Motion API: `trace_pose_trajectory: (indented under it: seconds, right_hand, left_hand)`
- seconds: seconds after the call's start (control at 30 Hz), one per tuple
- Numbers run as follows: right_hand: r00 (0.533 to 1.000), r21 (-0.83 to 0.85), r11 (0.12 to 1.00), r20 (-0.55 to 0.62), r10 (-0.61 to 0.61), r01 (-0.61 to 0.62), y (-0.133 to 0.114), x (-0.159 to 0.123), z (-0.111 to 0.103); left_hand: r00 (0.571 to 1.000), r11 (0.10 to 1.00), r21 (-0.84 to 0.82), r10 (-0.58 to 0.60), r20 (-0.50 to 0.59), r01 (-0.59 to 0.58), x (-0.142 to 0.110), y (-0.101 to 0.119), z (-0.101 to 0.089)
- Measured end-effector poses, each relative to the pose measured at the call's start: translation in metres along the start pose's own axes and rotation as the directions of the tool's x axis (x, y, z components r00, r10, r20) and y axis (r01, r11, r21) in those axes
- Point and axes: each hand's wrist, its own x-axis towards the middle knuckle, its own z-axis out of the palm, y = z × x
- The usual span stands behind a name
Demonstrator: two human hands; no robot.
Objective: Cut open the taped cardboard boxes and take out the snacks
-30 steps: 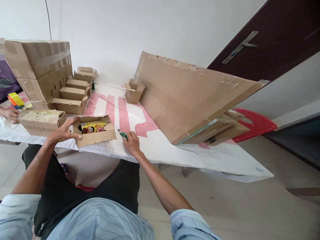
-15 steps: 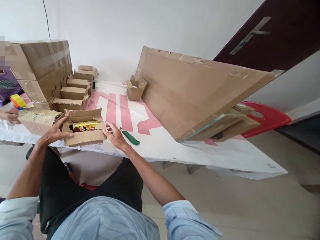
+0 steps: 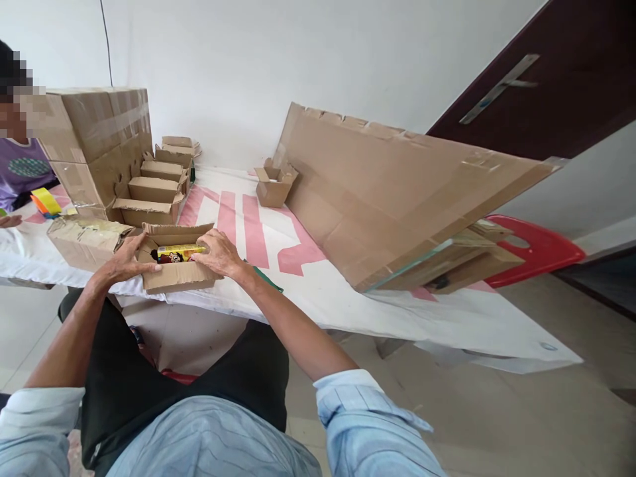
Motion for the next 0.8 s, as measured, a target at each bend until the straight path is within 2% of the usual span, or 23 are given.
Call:
trace_pose_trajectory:
  seconds: [0.13, 0.27, 0.4, 0.53, 0.67, 0.8]
  right_hand:
    - [1.000, -0.032, 0.999, 0.006, -0.001, 0.001, 0.003, 0.002, -0.002]
    - [0.998, -0.074, 0.997, 0.055, 0.012, -0.008, 0.003, 0.005, -0.006]
    - [0.998, -0.087, 0.996, 0.063, -0.003, 0.009, 0.005, 0.009, -0.003]
    - [0.999, 0.016, 1.000, -0.042, -0.015, 0.016, 0.017, 0.011, 0.002]
    - [0.978, 0.218, 0.975, -0.188, 0.094, -0.052, 0.040, 0.008, 0.000]
    - [0.966, 0.268, 0.959, -0.211, 0.151, -0.092, 0.060, 0.000, -0.001]
  left_hand:
    - [0.989, 0.971, 0.232, 0.083, -0.120, -0.054, -0.002, 0.022, -0.002]
    - [0.995, 0.922, 0.376, 0.098, 0.004, -0.093, 0.006, 0.049, -0.005]
    - [0.992, 0.873, 0.474, 0.086, 0.088, -0.117, 0.021, 0.062, -0.005]
    - [0.987, 0.840, 0.526, 0.066, 0.150, -0.136, 0.031, 0.062, -0.003]
    - [0.981, 0.815, 0.562, 0.043, 0.187, -0.143, 0.037, 0.060, -0.003]
    - [0.974, 0.789, 0.589, 0.054, 0.218, -0.176, 0.042, 0.063, -0.002]
